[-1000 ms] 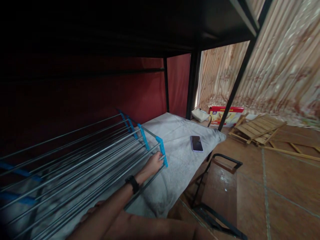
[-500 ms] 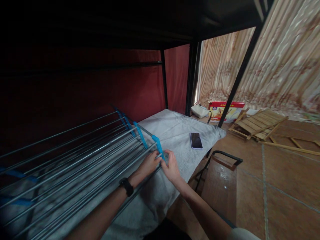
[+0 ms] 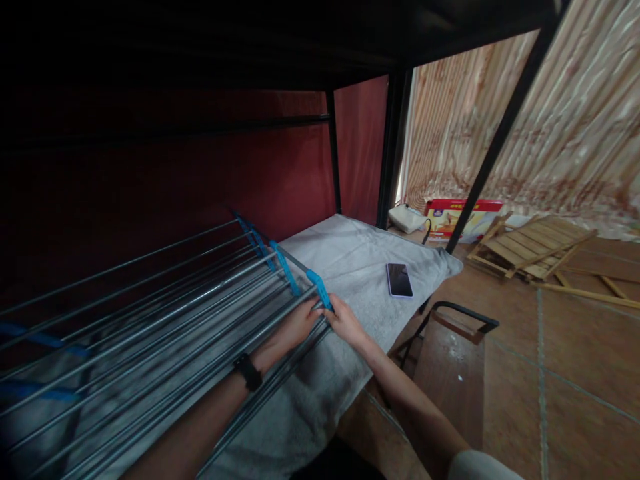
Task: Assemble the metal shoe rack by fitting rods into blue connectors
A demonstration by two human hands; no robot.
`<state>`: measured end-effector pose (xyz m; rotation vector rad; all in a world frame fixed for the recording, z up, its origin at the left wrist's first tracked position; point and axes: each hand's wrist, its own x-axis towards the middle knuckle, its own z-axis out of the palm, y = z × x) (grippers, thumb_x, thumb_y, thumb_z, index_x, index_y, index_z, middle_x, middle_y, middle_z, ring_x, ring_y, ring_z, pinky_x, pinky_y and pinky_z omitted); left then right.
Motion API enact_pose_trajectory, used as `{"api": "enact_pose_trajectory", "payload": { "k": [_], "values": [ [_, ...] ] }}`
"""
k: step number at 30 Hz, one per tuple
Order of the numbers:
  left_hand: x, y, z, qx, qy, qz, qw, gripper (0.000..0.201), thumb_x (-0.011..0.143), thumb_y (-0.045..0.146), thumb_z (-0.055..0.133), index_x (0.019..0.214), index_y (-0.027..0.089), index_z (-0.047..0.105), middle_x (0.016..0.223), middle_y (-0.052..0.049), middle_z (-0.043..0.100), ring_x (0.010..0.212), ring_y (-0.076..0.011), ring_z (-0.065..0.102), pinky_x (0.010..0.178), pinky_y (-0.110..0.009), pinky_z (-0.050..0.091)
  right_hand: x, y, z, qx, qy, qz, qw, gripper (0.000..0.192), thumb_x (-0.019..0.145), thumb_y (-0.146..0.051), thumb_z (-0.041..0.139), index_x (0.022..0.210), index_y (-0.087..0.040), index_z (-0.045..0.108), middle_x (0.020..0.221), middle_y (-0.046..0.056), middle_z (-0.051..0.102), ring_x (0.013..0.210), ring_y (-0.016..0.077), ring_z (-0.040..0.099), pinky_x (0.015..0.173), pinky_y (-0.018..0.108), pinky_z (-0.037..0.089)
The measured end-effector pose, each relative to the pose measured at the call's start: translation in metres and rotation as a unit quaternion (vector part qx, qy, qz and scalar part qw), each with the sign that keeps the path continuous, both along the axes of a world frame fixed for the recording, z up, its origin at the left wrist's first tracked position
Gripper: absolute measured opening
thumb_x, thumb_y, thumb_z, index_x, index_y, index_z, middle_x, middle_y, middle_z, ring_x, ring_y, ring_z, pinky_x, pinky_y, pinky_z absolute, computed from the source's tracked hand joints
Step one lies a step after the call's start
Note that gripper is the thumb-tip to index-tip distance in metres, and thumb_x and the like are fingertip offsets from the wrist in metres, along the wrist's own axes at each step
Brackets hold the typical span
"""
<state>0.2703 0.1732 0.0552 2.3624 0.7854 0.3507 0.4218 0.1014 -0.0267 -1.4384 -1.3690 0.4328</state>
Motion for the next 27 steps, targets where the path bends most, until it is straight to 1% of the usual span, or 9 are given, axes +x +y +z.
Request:
{"api": "enact_pose_trajectory", "payload": {
  "k": [4, 6, 9, 13, 18, 21, 24, 27],
  "values": [
    [-0.009, 0.000, -0.008, -0.003, -0.005, 0.028, 1.000, 0.038, 0.095, 0.021, 0.052, 0.131, 0.021, 0.064, 0.137, -0.011, 0.066, 0.131, -0.0254, 0.059, 0.118, -0.041, 0.042, 0.006, 0.000, 0.003, -0.005, 0.027, -0.058, 0.998, 0.018, 0.095, -0.038, 0.052, 0.097, -0.022, 0.060, 0.086, 0.002, 0.065, 0.080, 0.0198, 0.060, 0.078, 0.032, 0.050],
    [-0.011, -0.001, -0.011, -0.013, 0.000, 0.036, 0.999, 0.038, 0.095, 0.021, 0.052, 0.131, 0.020, 0.064, 0.137, -0.012, 0.067, 0.130, -0.0259, 0.060, 0.118, -0.042, 0.041, 0.006, 0.000, 0.004, -0.008, 0.023, -0.055, 0.998, 0.018, 0.096, -0.038, 0.051, 0.097, -0.022, 0.059, 0.086, 0.002, 0.066, 0.081, 0.0202, 0.062, 0.078, 0.033, 0.050],
    [-0.007, -0.002, -0.012, -0.032, -0.006, 0.025, 0.999, 0.038, 0.095, 0.021, 0.051, 0.131, 0.019, 0.064, 0.135, -0.012, 0.068, 0.127, -0.0253, 0.061, 0.115, -0.040, 0.044, -0.002, -0.001, 0.003, -0.005, 0.008, -0.044, 0.999, 0.016, 0.096, -0.036, 0.051, 0.098, -0.023, 0.059, 0.089, 0.002, 0.067, 0.083, 0.0199, 0.063, 0.079, 0.032, 0.050],
    [0.001, -0.001, -0.011, -0.050, -0.012, 0.013, 0.999, 0.034, 0.096, 0.023, 0.049, 0.124, 0.017, 0.067, 0.127, -0.012, 0.072, 0.118, -0.0240, 0.066, 0.107, -0.037, 0.047, -0.015, -0.002, 0.001, -0.001, 0.002, -0.049, 0.999, 0.013, 0.096, -0.030, 0.048, 0.099, -0.023, 0.058, 0.088, 0.002, 0.067, 0.082, 0.0196, 0.062, 0.078, 0.032, 0.050],
    [0.001, 0.002, -0.010, -0.048, 0.003, 0.033, 0.998, 0.027, 0.096, 0.027, 0.050, 0.112, 0.017, 0.070, 0.111, -0.011, 0.075, 0.101, -0.0236, 0.069, 0.095, -0.035, 0.051, -0.023, -0.001, -0.002, 0.004, -0.002, -0.049, 0.999, 0.010, 0.094, -0.026, 0.047, 0.097, -0.023, 0.055, 0.089, 0.003, 0.065, 0.083, 0.0204, 0.062, 0.079, 0.033, 0.050],
    [0.001, 0.000, -0.007, -0.044, 0.025, 0.047, 0.998, 0.026, 0.096, 0.027, 0.049, 0.106, 0.016, 0.070, 0.104, -0.010, 0.076, 0.092, -0.0231, 0.069, 0.087, -0.034, 0.052, -0.026, -0.001, -0.003, 0.004, 0.000, -0.065, 0.998, 0.008, 0.093, -0.026, 0.046, 0.094, -0.024, 0.053, 0.086, 0.003, 0.064, 0.080, 0.0204, 0.061, 0.077, 0.033, 0.050],
    [0.001, -0.003, -0.002, -0.042, 0.044, 0.059, 0.996, 0.026, 0.096, 0.029, 0.049, 0.106, 0.015, 0.070, 0.104, -0.012, 0.075, 0.090, -0.0235, 0.068, 0.085, -0.034, 0.051, -0.029, 0.000, -0.004, 0.007, -0.002, -0.076, 0.997, 0.006, 0.092, -0.027, 0.047, 0.092, -0.024, 0.052, 0.083, 0.001, 0.062, 0.077, 0.0201, 0.060, 0.075, 0.033, 0.050],
    [0.001, -0.005, 0.002, -0.050, 0.045, 0.064, 0.996, 0.025, 0.095, 0.028, 0.052, 0.110, 0.016, 0.069, 0.110, -0.012, 0.075, 0.097, -0.0242, 0.069, 0.088, -0.034, 0.051, -0.031, 0.000, -0.006, 0.008, -0.005, -0.083, 0.997, 0.007, 0.092, -0.027, 0.046, 0.093, -0.024, 0.052, 0.082, 0.002, 0.062, 0.077, 0.0205, 0.060, 0.074, 0.033, 0.051]
  ]
}}
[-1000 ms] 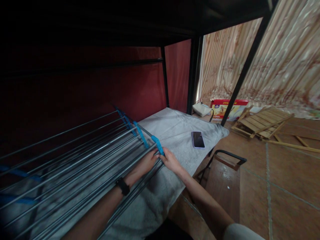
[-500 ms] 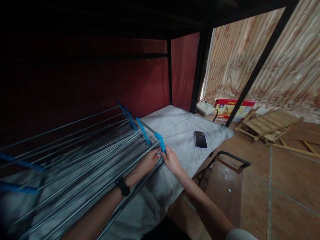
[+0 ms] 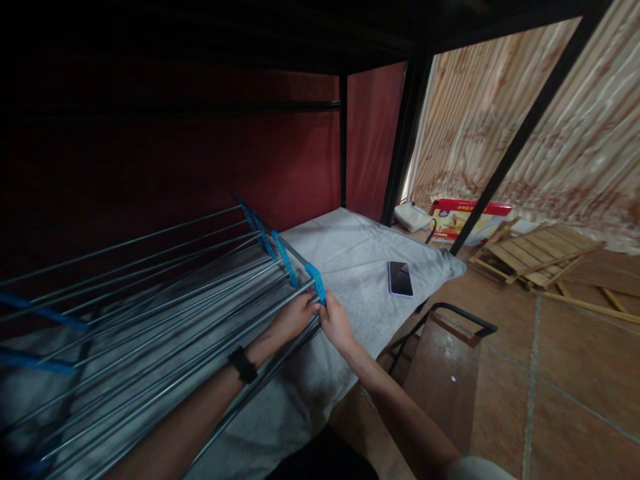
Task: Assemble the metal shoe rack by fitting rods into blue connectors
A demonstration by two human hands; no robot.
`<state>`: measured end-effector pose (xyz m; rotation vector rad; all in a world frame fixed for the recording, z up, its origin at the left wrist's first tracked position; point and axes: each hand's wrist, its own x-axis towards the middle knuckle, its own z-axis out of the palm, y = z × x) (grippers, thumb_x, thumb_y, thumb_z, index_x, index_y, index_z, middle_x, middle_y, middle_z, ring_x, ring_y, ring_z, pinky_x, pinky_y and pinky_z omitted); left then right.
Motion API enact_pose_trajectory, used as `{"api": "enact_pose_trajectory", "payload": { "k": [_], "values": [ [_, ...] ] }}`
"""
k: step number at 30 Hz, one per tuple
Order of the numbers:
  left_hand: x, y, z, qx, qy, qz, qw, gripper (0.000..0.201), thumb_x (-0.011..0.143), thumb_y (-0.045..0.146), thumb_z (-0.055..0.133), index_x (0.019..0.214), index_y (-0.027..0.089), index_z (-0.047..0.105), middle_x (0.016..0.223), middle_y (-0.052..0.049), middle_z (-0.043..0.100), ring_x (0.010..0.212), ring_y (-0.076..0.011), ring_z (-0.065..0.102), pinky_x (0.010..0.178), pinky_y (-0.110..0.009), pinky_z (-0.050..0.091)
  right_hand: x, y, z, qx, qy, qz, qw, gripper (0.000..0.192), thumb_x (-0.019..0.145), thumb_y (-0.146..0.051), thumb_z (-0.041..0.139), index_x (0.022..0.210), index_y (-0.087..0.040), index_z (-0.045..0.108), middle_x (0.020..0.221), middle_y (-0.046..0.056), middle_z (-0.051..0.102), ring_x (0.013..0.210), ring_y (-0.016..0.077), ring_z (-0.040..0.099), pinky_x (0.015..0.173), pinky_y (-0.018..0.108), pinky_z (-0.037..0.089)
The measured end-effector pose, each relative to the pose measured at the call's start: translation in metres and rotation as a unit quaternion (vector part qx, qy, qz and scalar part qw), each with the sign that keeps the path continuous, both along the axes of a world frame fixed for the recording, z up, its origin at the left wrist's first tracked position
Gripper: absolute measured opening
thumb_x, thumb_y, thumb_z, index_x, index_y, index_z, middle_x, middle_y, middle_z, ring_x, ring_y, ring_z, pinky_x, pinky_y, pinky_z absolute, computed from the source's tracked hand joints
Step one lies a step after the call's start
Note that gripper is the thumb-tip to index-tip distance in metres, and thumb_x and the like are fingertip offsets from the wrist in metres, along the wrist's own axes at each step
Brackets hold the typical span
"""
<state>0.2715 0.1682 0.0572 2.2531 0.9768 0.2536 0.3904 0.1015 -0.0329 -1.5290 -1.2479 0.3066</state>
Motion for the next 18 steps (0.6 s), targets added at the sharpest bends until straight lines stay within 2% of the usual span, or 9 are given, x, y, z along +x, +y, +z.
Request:
{"api": "enact_pose_trajectory", "payload": {
  "k": [4, 9, 14, 18],
  "values": [
    [-0.001, -0.002, 0.002, 0.001, -0.019, 0.006, 1.000, 0.028, 0.094, 0.024, 0.054, 0.117, 0.018, 0.066, 0.117, -0.012, 0.073, 0.107, -0.0251, 0.067, 0.098, -0.036, 0.049, -0.006, 0.000, -0.004, 0.002, -0.008, -0.014, 1.000, 0.013, 0.094, -0.026, 0.044, 0.102, -0.023, 0.055, 0.090, 0.006, 0.066, 0.082, 0.0228, 0.063, 0.077, 0.036, 0.052],
    [-0.002, -0.004, -0.001, -0.004, -0.023, 0.006, 1.000, 0.028, 0.094, 0.023, 0.050, 0.117, 0.018, 0.066, 0.123, -0.012, 0.071, 0.114, -0.0257, 0.065, 0.105, -0.038, 0.047, -0.013, -0.001, -0.009, 0.015, 0.003, -0.020, 1.000, 0.021, 0.096, -0.026, 0.042, 0.113, -0.023, 0.053, 0.097, 0.007, 0.069, 0.086, 0.0236, 0.066, 0.079, 0.036, 0.052],
    [-0.004, -0.006, -0.003, 0.033, -0.021, -0.012, 0.999, 0.029, 0.094, 0.023, 0.049, 0.120, 0.018, 0.063, 0.125, -0.013, 0.070, 0.117, -0.0261, 0.063, 0.106, -0.039, 0.045, -0.020, -0.001, -0.013, -0.005, 0.007, -0.038, 0.999, 0.017, 0.096, -0.030, 0.040, 0.106, -0.023, 0.053, 0.082, 0.005, 0.066, 0.072, 0.0237, 0.064, 0.068, 0.034, 0.049],
    [-0.007, -0.012, 0.003, 0.056, -0.039, -0.017, 0.998, 0.031, 0.095, 0.020, 0.046, 0.119, 0.015, 0.064, 0.119, -0.015, 0.070, 0.115, -0.0282, 0.064, 0.103, -0.038, 0.046, -0.022, -0.002, -0.016, -0.005, 0.015, -0.045, 0.999, 0.013, 0.095, -0.031, 0.040, 0.100, -0.024, 0.051, 0.077, 0.004, 0.064, 0.067, 0.0233, 0.061, 0.065, 0.034, 0.047]
  ]
}}
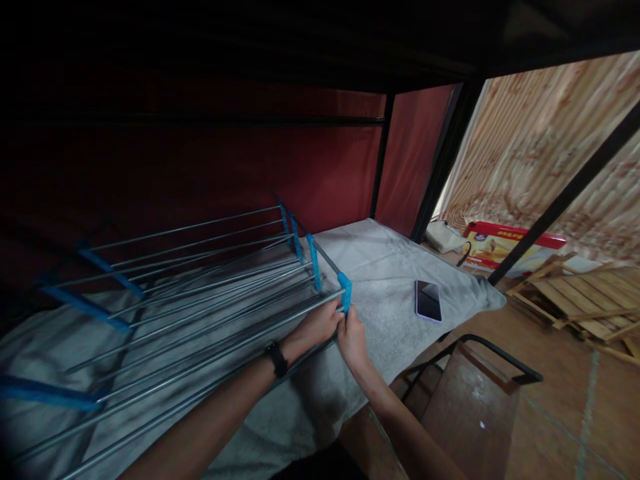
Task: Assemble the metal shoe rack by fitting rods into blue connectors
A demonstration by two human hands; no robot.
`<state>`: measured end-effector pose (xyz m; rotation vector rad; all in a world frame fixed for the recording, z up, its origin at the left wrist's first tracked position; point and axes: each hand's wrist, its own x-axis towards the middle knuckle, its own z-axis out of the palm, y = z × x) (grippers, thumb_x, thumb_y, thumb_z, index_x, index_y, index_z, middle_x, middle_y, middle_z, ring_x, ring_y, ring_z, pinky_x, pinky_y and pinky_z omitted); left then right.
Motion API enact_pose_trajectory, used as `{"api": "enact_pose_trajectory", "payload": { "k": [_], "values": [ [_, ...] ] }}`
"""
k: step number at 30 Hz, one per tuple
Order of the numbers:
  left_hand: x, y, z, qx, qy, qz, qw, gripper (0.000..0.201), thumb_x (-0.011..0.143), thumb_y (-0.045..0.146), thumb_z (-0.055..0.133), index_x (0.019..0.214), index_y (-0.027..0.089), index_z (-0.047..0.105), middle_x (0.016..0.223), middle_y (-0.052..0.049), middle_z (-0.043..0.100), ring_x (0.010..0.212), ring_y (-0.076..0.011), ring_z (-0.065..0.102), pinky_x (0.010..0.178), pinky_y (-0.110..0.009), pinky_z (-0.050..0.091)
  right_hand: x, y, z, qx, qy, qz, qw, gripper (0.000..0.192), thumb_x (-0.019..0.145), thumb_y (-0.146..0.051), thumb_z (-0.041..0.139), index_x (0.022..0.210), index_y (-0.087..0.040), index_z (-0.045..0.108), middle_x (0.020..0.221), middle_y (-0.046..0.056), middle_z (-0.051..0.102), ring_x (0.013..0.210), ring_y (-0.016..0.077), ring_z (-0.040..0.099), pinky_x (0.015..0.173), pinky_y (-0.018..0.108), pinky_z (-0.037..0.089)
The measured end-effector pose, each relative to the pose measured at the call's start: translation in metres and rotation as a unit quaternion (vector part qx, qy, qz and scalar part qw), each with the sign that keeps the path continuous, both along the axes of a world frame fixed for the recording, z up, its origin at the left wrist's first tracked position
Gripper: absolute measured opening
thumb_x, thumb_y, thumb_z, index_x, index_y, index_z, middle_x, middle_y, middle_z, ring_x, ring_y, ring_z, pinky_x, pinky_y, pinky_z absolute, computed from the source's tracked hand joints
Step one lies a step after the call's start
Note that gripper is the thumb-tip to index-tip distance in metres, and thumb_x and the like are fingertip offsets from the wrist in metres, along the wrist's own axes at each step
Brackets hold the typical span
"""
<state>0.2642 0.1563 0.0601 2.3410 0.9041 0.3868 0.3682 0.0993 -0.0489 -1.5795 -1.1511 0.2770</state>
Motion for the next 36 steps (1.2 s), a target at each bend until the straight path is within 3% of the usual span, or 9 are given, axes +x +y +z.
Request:
{"api": "enact_pose_trajectory", "payload": {
  "k": [10, 13, 17, 21, 24, 27, 29, 33, 36],
  "values": [
    [-0.031, -0.037, 0.005, 0.138, 0.026, 0.032, 0.990, 0.055, 0.091, 0.026, 0.064, 0.140, 0.004, 0.050, 0.142, -0.024, 0.057, 0.139, -0.0353, 0.049, 0.115, -0.047, 0.043, 0.019, -0.005, 0.005, -0.008, 0.024, 0.057, 0.998, 0.039, 0.089, -0.043, 0.052, 0.119, -0.018, 0.057, 0.104, 0.009, 0.069, 0.091, 0.0244, 0.065, 0.083, 0.040, 0.054],
    [-0.077, -0.083, -0.001, 0.251, 0.021, 0.031, 0.967, 0.070, 0.093, 0.028, 0.062, 0.153, 0.005, 0.035, 0.161, -0.022, 0.038, 0.153, -0.0331, 0.028, 0.126, -0.048, 0.031, 0.019, -0.016, 0.004, 0.027, 0.043, 0.027, 0.998, 0.057, 0.091, -0.047, 0.053, 0.140, -0.019, 0.046, 0.134, 0.014, 0.059, 0.116, 0.0256, 0.059, 0.100, 0.044, 0.049],
    [-0.162, -0.156, -0.023, 0.290, 0.005, -0.006, 0.957, 0.047, 0.100, 0.018, 0.046, 0.146, 0.023, 0.050, 0.152, -0.003, 0.055, 0.148, -0.0167, 0.039, 0.123, -0.030, 0.035, 0.006, -0.048, -0.008, 0.052, -0.046, -0.042, 0.997, 0.062, 0.092, -0.048, 0.056, 0.144, -0.017, 0.045, 0.140, 0.017, 0.049, 0.117, 0.0289, 0.054, 0.102, 0.052, 0.046],
    [-0.248, -0.208, -0.064, 0.225, -0.019, 0.177, 0.958, 0.040, 0.098, 0.012, 0.045, 0.131, 0.025, 0.063, 0.122, -0.005, 0.073, 0.120, -0.0182, 0.063, 0.105, -0.033, 0.051, -0.035, -0.076, -0.015, 0.075, -0.166, 0.093, 0.979, 0.043, 0.096, -0.039, 0.053, 0.134, -0.018, 0.054, 0.129, 0.016, 0.056, 0.118, 0.0312, 0.054, 0.101, 0.054, 0.046],
    [-0.303, -0.224, -0.095, 0.139, -0.101, 0.436, 0.883, 0.025, 0.098, 0.020, 0.047, 0.106, 0.024, 0.071, 0.099, -0.006, 0.074, 0.094, -0.0209, 0.070, 0.085, -0.034, 0.059, -0.083, -0.079, -0.007, 0.073, -0.239, 0.280, 0.927, 0.031, 0.101, -0.026, 0.044, 0.128, -0.023, 0.059, 0.126, 0.011, 0.061, 0.120, 0.0269, 0.056, 0.101, 0.049, 0.047],
    [-0.349, -0.227, -0.114, 0.069, -0.224, 0.653, 0.720, 0.019, 0.092, 0.037, 0.057, 0.093, 0.021, 0.067, 0.087, -0.005, 0.071, 0.079, -0.0214, 0.068, 0.069, -0.033, 0.057, -0.139, -0.070, 0.006, 0.044, -0.324, 0.415, 0.849, 0.036, 0.102, -0.018, 0.040, 0.133, -0.024, 0.057, 0.131, 0.009, 0.063, 0.120, 0.0241, 0.058, 0.104, 0.046, 0.047],
    [-0.373, -0.222, -0.121, 0.065, -0.282, 0.707, 0.646, 0.022, 0.085, 0.040, 0.062, 0.095, 0.020, 0.064, 0.092, -0.006, 0.069, 0.083, -0.0217, 0.066, 0.072, -0.033, 0.056, -0.175, -0.064, 0.011, 0.026, -0.383, 0.466, 0.797, 0.037, 0.102, -0.019, 0.045, 0.137, -0.021, 0.055, 0.136, 0.010, 0.062, 0.124, 0.0252, 0.057, 0.109, 0.049, 0.044],
    [-0.403, -0.206, -0.130, 0.042, -0.320, 0.708, 0.627, 0.034, 0.073, 0.035, 0.066, 0.103, 0.020, 0.061, 0.103, -0.008, 0.067, 0.093, -0.0229, 0.065, 0.079, -0.036, 0.056, -0.230, -0.060, 0.010, 0.005, -0.471, 0.538, 0.699, 0.044, 0.097, -0.011, 0.050, 0.140, -0.019, 0.054, 0.139, 0.010, 0.063, 0.125, 0.0241, 0.059, 0.117, 0.047, 0.039],
    [-0.410, -0.197, -0.132, 0.035, -0.328, 0.704, 0.629, 0.037, 0.074, 0.031, 0.065, 0.110, 0.021, 0.060, 0.112, -0.010, 0.066, 0.099, -0.0235, 0.065, 0.083, -0.038, 0.056, -0.252, -0.058, 0.009, -0.034, -0.512, 0.532, 0.673, 0.053, 0.091, 0.002, 0.044, 0.138, -0.019, 0.057, 0.137, 0.009, 0.064, 0.121, 0.0237, 0.062, 0.110, 0.041, 0.045]
  ]
}}
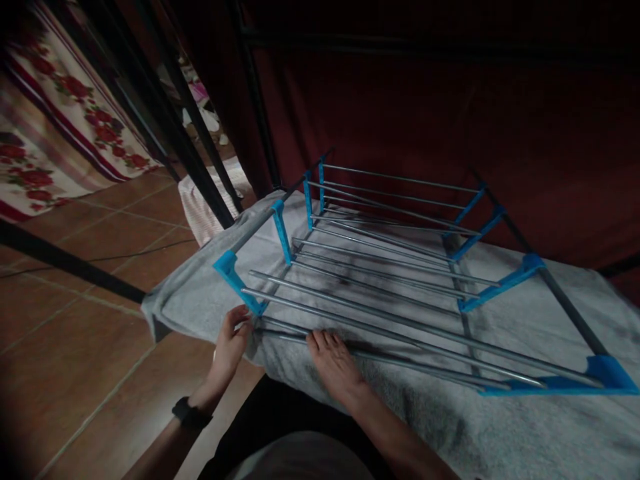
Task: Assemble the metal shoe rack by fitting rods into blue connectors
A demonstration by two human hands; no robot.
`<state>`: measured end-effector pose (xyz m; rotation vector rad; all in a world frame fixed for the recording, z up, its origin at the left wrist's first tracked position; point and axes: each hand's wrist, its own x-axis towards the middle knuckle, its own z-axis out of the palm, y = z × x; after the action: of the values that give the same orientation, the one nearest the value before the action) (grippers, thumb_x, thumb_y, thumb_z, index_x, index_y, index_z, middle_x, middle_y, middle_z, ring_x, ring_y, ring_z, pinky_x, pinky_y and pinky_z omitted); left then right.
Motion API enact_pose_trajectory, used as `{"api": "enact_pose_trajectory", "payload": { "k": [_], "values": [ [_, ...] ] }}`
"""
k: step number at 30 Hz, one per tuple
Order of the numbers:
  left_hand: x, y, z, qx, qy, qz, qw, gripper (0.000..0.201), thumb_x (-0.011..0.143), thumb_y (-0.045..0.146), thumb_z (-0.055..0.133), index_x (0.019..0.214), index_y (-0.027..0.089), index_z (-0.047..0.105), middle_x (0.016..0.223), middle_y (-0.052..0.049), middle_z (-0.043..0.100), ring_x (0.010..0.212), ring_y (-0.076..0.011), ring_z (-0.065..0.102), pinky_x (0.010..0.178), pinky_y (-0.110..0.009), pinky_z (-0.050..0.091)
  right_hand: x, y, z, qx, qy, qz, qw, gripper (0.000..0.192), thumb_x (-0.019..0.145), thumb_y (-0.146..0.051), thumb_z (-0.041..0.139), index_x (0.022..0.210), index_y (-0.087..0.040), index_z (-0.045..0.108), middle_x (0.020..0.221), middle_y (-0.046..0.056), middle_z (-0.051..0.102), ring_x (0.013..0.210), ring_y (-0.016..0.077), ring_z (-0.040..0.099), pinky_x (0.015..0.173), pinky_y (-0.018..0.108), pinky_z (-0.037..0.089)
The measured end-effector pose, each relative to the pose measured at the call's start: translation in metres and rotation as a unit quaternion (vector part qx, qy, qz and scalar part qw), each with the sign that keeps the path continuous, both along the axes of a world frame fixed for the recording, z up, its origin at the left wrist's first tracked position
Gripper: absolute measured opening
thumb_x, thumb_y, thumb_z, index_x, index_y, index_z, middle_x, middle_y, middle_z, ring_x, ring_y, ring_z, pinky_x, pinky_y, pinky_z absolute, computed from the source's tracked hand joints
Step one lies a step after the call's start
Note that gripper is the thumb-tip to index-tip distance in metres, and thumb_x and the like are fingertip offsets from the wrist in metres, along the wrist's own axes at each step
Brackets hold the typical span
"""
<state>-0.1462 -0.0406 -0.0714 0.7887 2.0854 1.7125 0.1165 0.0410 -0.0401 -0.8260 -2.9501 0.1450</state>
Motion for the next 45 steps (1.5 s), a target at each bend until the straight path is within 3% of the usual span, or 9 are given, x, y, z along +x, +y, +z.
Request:
{"api": "enact_pose_trajectory", "payload": {
  "k": [3, 7, 12, 17, 24, 29, 35, 41, 45],
  "values": [
    [-0.002, 0.002, 0.008, 0.018, 0.010, 0.007, 1.000, 0.043, 0.079, 0.032, 0.064, 0.120, 0.022, 0.058, 0.121, -0.012, 0.065, 0.109, -0.0245, 0.063, 0.089, -0.039, 0.055, -0.008, 0.004, 0.006, -0.014, -0.026, -0.023, 0.999, 0.058, 0.088, 0.006, 0.038, 0.135, -0.020, 0.060, 0.135, 0.009, 0.066, 0.115, 0.0225, 0.066, 0.106, 0.038, 0.048],
    [-0.006, 0.003, 0.034, 0.060, 0.020, -0.003, 0.998, 0.049, 0.083, 0.037, 0.067, 0.128, 0.024, 0.056, 0.135, -0.013, 0.060, 0.124, -0.0257, 0.058, 0.097, -0.039, 0.054, -0.009, 0.012, 0.019, -0.042, -0.031, -0.039, 0.998, 0.059, 0.089, 0.004, 0.036, 0.138, -0.021, 0.057, 0.136, 0.010, 0.065, 0.115, 0.0221, 0.066, 0.103, 0.038, 0.049],
    [-0.016, 0.011, 0.057, 0.085, 0.019, -0.020, 0.996, 0.047, 0.084, 0.037, 0.069, 0.128, 0.023, 0.058, 0.135, -0.012, 0.062, 0.128, -0.0258, 0.057, 0.103, -0.040, 0.052, -0.011, 0.017, 0.026, -0.064, -0.044, -0.047, 0.996, 0.058, 0.091, 0.001, 0.035, 0.140, -0.021, 0.055, 0.133, 0.010, 0.067, 0.116, 0.0230, 0.064, 0.100, 0.038, 0.050],
    [-0.026, 0.012, 0.037, 0.066, -0.023, -0.027, 0.997, 0.043, 0.080, 0.037, 0.069, 0.119, 0.021, 0.063, 0.120, -0.010, 0.069, 0.115, -0.0258, 0.064, 0.103, -0.044, 0.052, -0.009, 0.017, 0.022, -0.048, -0.035, -0.054, 0.997, 0.058, 0.091, 0.001, 0.035, 0.140, -0.021, 0.055, 0.136, 0.010, 0.065, 0.119, 0.0230, 0.063, 0.102, 0.038, 0.048],
    [-0.025, 0.013, 0.005, 0.006, -0.021, -0.122, 0.992, 0.045, 0.074, 0.036, 0.065, 0.115, 0.017, 0.066, 0.119, -0.013, 0.072, 0.113, -0.0294, 0.067, 0.103, -0.049, 0.051, -0.009, 0.021, 0.015, -0.024, -0.035, -0.044, 0.998, 0.060, 0.090, 0.002, 0.037, 0.141, -0.023, 0.054, 0.130, 0.009, 0.067, 0.115, 0.0226, 0.064, 0.096, 0.037, 0.051],
    [-0.026, 0.020, 0.004, -0.037, 0.007, -0.190, 0.981, 0.040, 0.073, 0.035, 0.066, 0.108, 0.018, 0.070, 0.107, -0.010, 0.076, 0.104, -0.0287, 0.069, 0.102, -0.048, 0.051, -0.010, 0.027, 0.009, -0.040, -0.040, -0.046, 0.997, 0.061, 0.090, 0.004, 0.034, 0.142, -0.021, 0.054, 0.133, 0.010, 0.067, 0.116, 0.0218, 0.065, 0.098, 0.036, 0.050],
    [-0.033, 0.022, 0.004, -0.072, 0.016, -0.202, 0.977, 0.034, 0.071, 0.039, 0.066, 0.098, 0.019, 0.071, 0.097, -0.009, 0.076, 0.090, -0.0269, 0.070, 0.093, -0.045, 0.054, -0.011, 0.032, 0.013, -0.042, -0.025, -0.039, 0.998, 0.062, 0.089, 0.003, 0.035, 0.143, -0.020, 0.054, 0.139, 0.011, 0.064, 0.119, 0.0214, 0.064, 0.100, 0.035, 0.050],
    [-0.037, 0.024, 0.001, -0.059, 0.016, -0.203, 0.977, 0.044, 0.068, 0.046, 0.070, 0.103, 0.019, 0.071, 0.111, -0.011, 0.076, 0.106, -0.0305, 0.069, 0.105, -0.050, 0.049, -0.011, 0.020, 0.024, -0.040, -0.005, -0.032, 0.999, 0.053, 0.091, 0.002, 0.035, 0.133, -0.018, 0.061, 0.127, 0.006, 0.068, 0.107, 0.0177, 0.067, 0.098, 0.030, 0.050],
    [-0.045, 0.030, 0.001, -0.098, 0.013, -0.207, 0.973, 0.047, 0.063, 0.054, 0.074, 0.099, 0.023, 0.071, 0.112, -0.009, 0.077, 0.112, -0.0341, 0.067, 0.113, -0.057, 0.043, -0.010, 0.020, 0.031, -0.035, 0.002, -0.053, 0.998, 0.043, 0.094, -0.002, 0.040, 0.125, -0.018, 0.064, 0.122, 0.002, 0.069, 0.103, 0.0163, 0.067, 0.096, 0.026, 0.049]
  ]
}}
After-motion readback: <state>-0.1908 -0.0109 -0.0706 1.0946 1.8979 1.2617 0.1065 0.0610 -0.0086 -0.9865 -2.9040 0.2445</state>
